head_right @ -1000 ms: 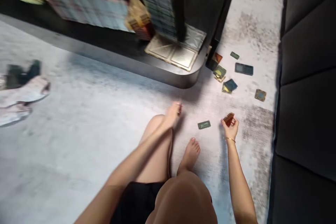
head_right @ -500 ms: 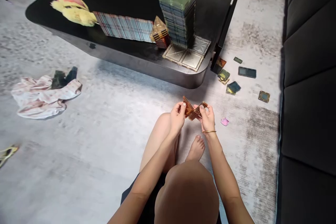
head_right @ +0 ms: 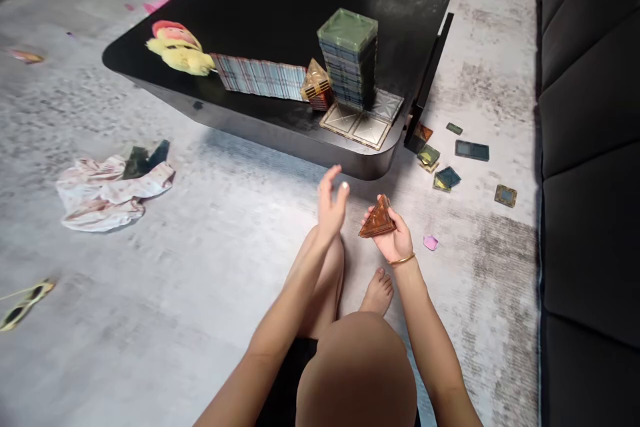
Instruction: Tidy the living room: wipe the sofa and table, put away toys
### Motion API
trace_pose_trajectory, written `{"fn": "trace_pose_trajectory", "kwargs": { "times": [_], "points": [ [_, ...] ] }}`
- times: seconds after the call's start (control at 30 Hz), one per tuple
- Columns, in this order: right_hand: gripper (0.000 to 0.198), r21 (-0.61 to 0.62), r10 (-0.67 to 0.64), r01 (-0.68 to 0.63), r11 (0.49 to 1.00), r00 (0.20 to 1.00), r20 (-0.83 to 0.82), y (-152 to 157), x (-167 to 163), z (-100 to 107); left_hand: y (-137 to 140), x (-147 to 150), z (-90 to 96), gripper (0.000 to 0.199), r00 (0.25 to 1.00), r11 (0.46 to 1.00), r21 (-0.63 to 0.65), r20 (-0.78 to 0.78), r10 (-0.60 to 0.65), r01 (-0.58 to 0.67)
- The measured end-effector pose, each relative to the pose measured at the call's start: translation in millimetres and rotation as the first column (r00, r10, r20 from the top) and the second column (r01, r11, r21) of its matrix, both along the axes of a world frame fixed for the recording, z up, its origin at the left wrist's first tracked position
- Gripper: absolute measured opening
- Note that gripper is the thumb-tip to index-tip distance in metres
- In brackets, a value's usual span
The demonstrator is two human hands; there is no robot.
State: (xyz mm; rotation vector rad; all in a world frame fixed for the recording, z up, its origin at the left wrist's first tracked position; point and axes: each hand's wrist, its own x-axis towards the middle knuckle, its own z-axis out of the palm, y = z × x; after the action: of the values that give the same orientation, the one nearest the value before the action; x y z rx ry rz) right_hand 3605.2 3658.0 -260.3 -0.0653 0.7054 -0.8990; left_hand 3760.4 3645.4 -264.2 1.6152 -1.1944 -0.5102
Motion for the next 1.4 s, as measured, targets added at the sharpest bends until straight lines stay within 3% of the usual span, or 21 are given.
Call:
{"fn": "trace_pose_trajectory", "kwargs": {
  "times": [0.1,0.2,0.3,0.37,0.53,0.77,0.9,1.03,1.17,1.4],
  "points": [
    [0.024,-0.045,0.019,-0.018,0.999,1.000,0.022,-8,0,10,-63,53,35.7,0.047,0.971,0.987,-0.148,0.217,0.097,-0.065],
    [0.022,-0.079,0.011,-0.010,0.997,1.000,0.015,-16,9,19,-129,96,62.3,0.053,0.934,0.987,-0.155,0.346,0.094,-0.042],
    [0.022,-0.121,0.023,-0.021,0.992,1.000,0.014,-23,20,27,-172,120,67.1,0.046,0.928,0.996,-0.079,0.373,-0.016,0.050],
    [0.023,-0.134,0.030,-0.026,0.991,0.999,0.024,-26,26,32,-181,127,61.6,0.034,0.931,0.996,-0.044,0.360,-0.057,0.078],
    [0.020,-0.131,0.018,-0.012,0.991,0.999,0.049,-39,34,39,-162,134,47.3,0.034,0.894,0.999,-0.001,0.447,-0.041,0.046],
    [0.019,-0.115,0.026,-0.012,0.993,0.993,0.119,-72,52,57,-134,132,40.0,0.048,0.932,0.983,-0.179,0.344,0.112,-0.052],
    [0.019,-0.145,0.059,-0.035,0.989,0.985,0.161,-88,73,71,-131,125,31.0,0.044,0.940,0.928,-0.271,0.157,0.305,-0.256],
    [0.019,-0.127,0.071,-0.049,0.991,0.983,0.170,-106,97,77,-133,113,18.7,0.044,0.866,0.833,-0.240,-0.194,0.461,-0.498],
    [0.019,-0.108,0.053,-0.038,0.993,0.990,0.133,-123,117,76,-127,102,15.7,0.053,0.814,0.843,-0.174,-0.415,0.406,-0.509],
    [0.019,-0.239,0.005,0.006,0.971,0.999,0.047,-138,128,76,-98,72,34.7,0.064,0.901,0.935,-0.196,-0.384,0.202,-0.294]
  ]
}}
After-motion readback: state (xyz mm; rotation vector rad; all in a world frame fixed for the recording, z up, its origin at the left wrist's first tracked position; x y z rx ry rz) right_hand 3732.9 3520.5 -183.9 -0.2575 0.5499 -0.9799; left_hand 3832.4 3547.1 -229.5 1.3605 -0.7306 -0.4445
